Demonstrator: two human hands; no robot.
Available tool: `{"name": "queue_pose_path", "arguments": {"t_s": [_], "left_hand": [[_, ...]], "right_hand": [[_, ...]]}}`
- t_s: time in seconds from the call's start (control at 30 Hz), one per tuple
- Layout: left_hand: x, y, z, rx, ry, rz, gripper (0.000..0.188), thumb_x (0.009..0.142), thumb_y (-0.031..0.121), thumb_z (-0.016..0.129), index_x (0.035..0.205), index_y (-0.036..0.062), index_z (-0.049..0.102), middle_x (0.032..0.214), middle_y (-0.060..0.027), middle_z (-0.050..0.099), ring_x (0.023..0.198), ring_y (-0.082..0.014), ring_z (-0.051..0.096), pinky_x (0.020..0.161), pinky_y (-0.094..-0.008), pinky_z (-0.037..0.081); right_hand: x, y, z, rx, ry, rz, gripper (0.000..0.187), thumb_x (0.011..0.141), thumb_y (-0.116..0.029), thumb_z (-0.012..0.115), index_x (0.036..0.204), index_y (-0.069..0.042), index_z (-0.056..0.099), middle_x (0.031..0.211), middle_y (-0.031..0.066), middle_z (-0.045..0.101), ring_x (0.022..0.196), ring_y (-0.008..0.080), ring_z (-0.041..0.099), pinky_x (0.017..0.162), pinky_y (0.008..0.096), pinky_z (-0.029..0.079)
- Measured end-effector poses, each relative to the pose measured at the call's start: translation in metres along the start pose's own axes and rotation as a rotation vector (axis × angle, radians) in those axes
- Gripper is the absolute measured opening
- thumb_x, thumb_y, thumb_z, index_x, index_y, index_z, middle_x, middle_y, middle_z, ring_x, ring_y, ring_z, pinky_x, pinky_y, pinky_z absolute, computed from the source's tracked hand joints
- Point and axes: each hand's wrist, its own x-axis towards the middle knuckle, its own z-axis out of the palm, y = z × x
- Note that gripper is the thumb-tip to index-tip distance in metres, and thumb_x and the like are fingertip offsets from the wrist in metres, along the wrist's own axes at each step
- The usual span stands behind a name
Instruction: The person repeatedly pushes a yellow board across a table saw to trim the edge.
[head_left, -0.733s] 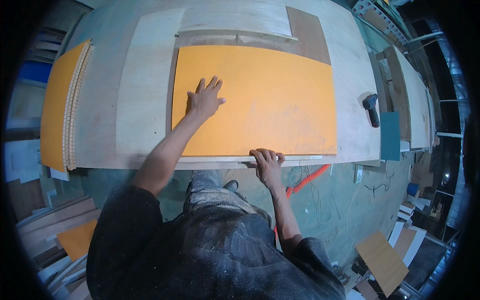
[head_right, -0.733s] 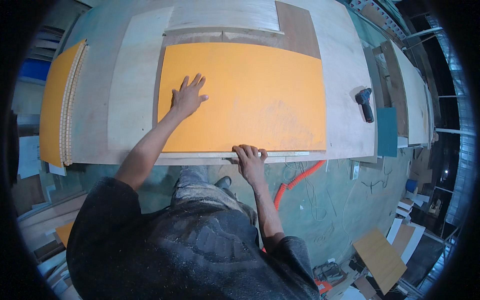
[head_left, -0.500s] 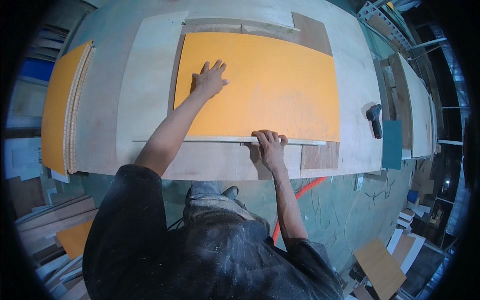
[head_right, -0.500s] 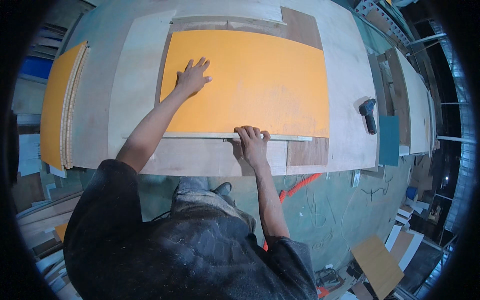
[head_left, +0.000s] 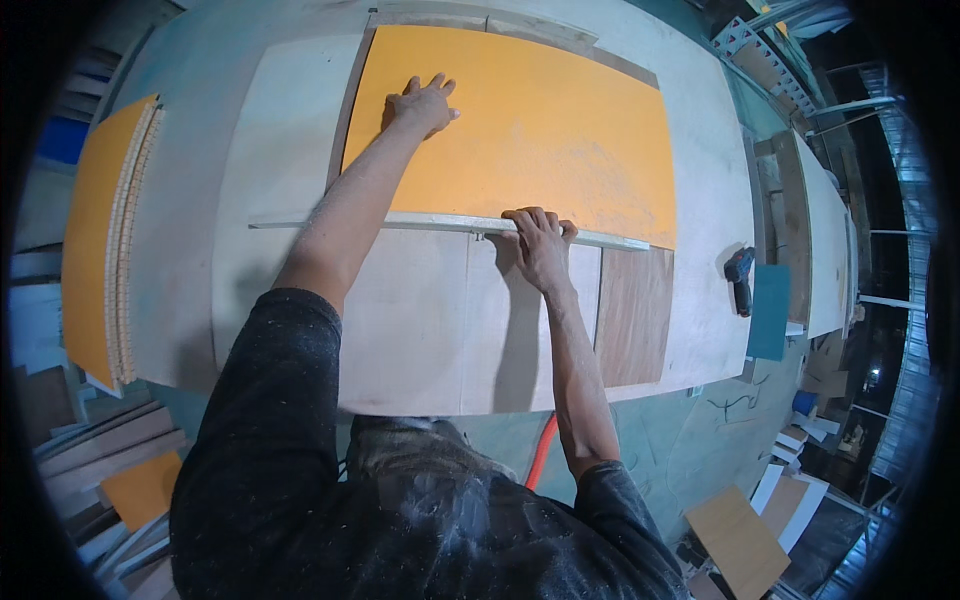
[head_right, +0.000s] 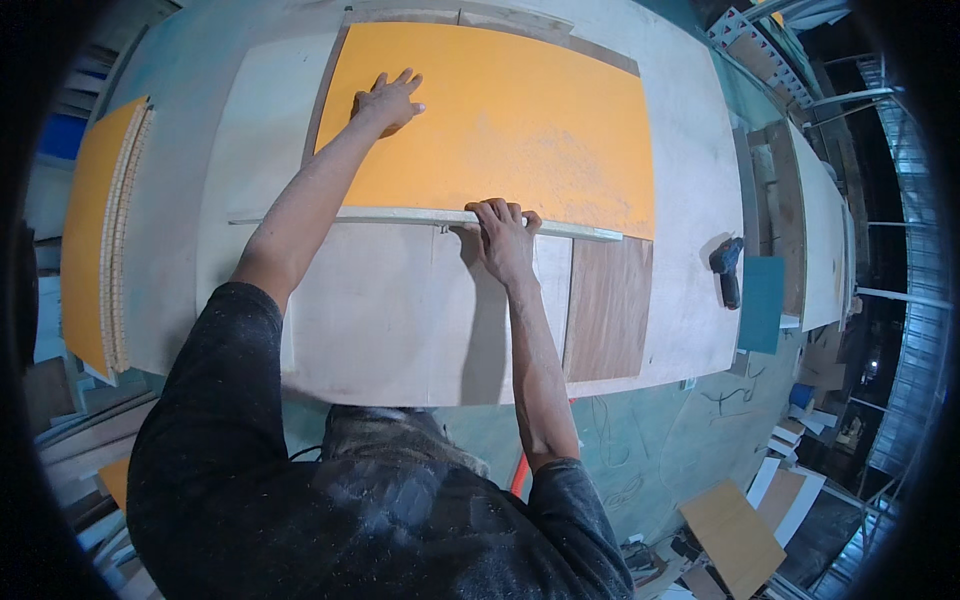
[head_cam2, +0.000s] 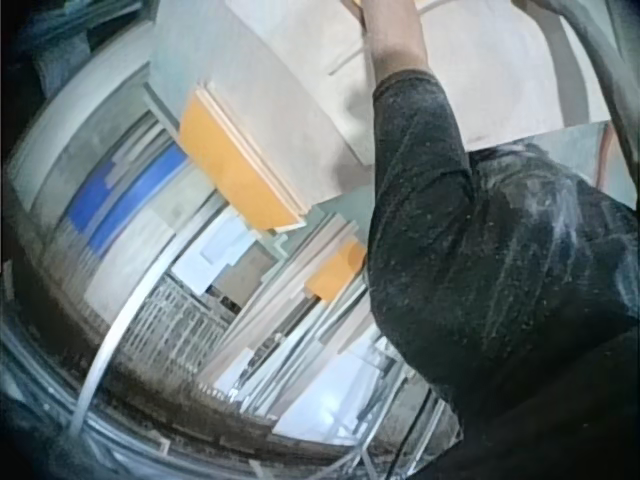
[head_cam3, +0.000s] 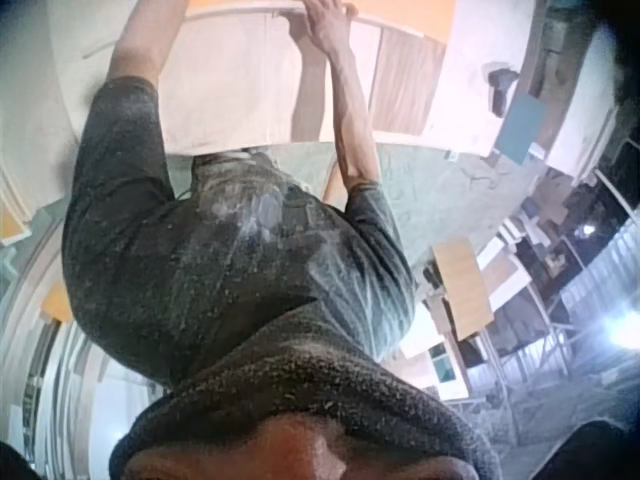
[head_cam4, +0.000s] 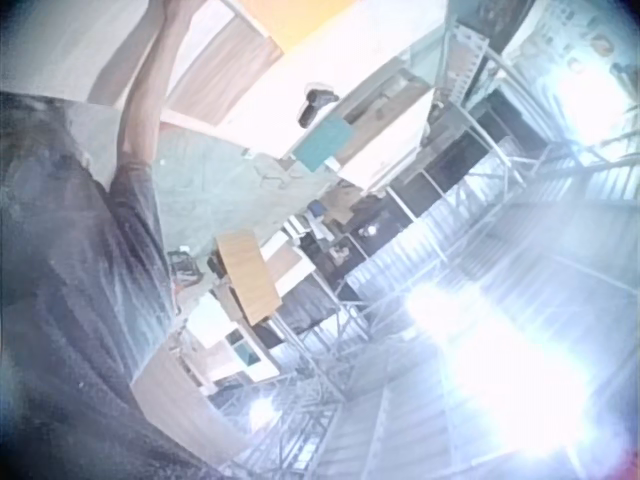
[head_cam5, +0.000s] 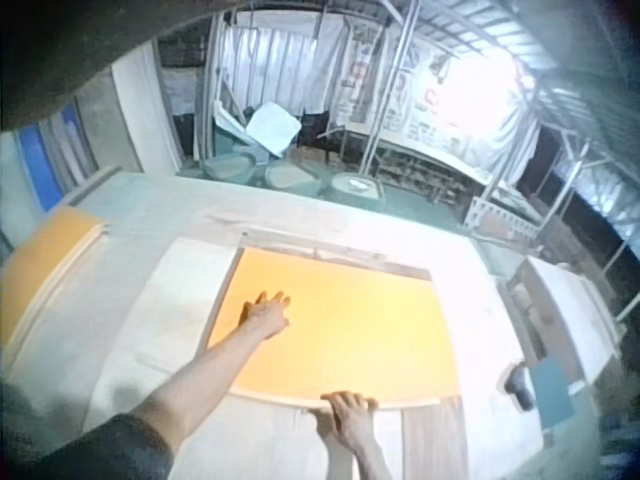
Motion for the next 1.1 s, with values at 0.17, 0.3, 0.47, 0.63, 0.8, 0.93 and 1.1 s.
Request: {"name": "queue_pose_path", "arguments": {"t_s": [0.17, 0.3, 0.47, 0.63, 0.8, 0.93, 1.1], "left_hand": [[0.063, -0.001, -0.022, 0.021, 0.027, 0.021, 0.069, 0.111, 0.049, 0.044, 0.171, 0.0341, 0.014, 0.180, 0.0091, 0.006, 0.165, -0.0329, 0.010, 0.121, -0.0754, 0.027], [0.123, -0.003, -0.047, 0.004, 0.045, -0.020, 0.069, 0.111, 0.050, 0.043, 0.171, 0.0357, 0.013, 0.179, 0.0102, 0.005, 0.165, -0.0319, 0.010, 0.122, -0.0762, 0.024], [0.147, -0.006, -0.050, 0.029, 0.096, -0.050, 0.070, 0.109, 0.055, 0.042, 0.171, 0.0374, 0.015, 0.179, 0.0101, 0.006, 0.165, -0.0306, 0.008, 0.122, -0.0777, 0.020], [0.112, -0.006, -0.047, 0.054, 0.018, -0.013, 0.069, 0.111, 0.054, 0.039, 0.171, 0.0351, 0.012, 0.180, 0.0081, 0.005, 0.163, -0.0347, 0.016, 0.117, -0.0770, 0.031], [0.030, 0.004, -0.023, 0.103, -0.002, -0.003, 0.067, 0.111, 0.051, 0.040, 0.171, 0.0321, 0.015, 0.180, 0.0035, 0.008, 0.158, -0.0394, 0.025, 0.112, -0.0750, 0.040], [-0.058, 0.015, 0.003, 0.130, -0.011, 0.050, 0.068, 0.110, 0.048, 0.047, 0.169, 0.0268, 0.021, 0.177, -0.0039, 0.017, 0.150, -0.0422, 0.037, 0.104, -0.0669, 0.051], [-0.165, 0.012, 0.059, 0.188, 0.078, 0.100, 0.071, 0.106, 0.041, 0.061, 0.164, 0.0143, 0.031, 0.171, -0.0147, 0.027, 0.138, -0.0470, 0.050, 0.101, -0.0540, 0.058]], "right_hand": [[0.067, 0.026, 0.004, -0.074, 0.022, 0.003, 0.030, 0.104, -0.034, 0.062, 0.132, -0.025, 0.068, 0.123, 0.0031, 0.065, 0.120, 0.0272, 0.056, 0.105, 0.0536, 0.028], [0.131, 0.046, 0.008, -0.088, 0.048, -0.020, 0.032, 0.104, -0.034, 0.062, 0.135, -0.027, 0.066, 0.125, 0.0040, 0.064, 0.122, 0.0284, 0.056, 0.109, 0.0550, 0.028], [0.165, 0.057, 0.005, 0.108, 0.064, -0.002, 0.037, 0.100, -0.047, 0.068, 0.128, -0.025, 0.074, 0.119, 0.0055, 0.068, 0.122, 0.0284, 0.056, 0.113, 0.0506, 0.024], [0.141, 0.049, 0.002, 0.199, -0.037, 0.154, 0.051, 0.093, -0.057, 0.073, 0.122, -0.016, 0.079, 0.123, 0.0052, 0.070, 0.124, 0.0269, 0.055, 0.115, 0.0505, 0.020], [0.061, 0.024, 0.001, 0.242, 0.017, 0.147, 0.049, 0.093, -0.055, 0.072, 0.119, -0.013, 0.079, 0.121, 0.0065, 0.070, 0.125, 0.0274, 0.056, 0.113, 0.0500, 0.021], [-0.033, -0.008, -0.009, 0.247, -0.020, 0.182, 0.046, 0.092, -0.051, 0.073, 0.117, -0.014, 0.079, 0.120, 0.0066, 0.069, 0.124, 0.0276, 0.056, 0.113, 0.0504, 0.021], [-0.148, -0.061, -0.024, 0.273, -0.091, 0.192, 0.042, 0.089, -0.047, 0.074, 0.117, -0.016, 0.079, 0.122, 0.0060, 0.068, 0.126, 0.0271, 0.054, 0.114, 0.0514, 0.021]]}}
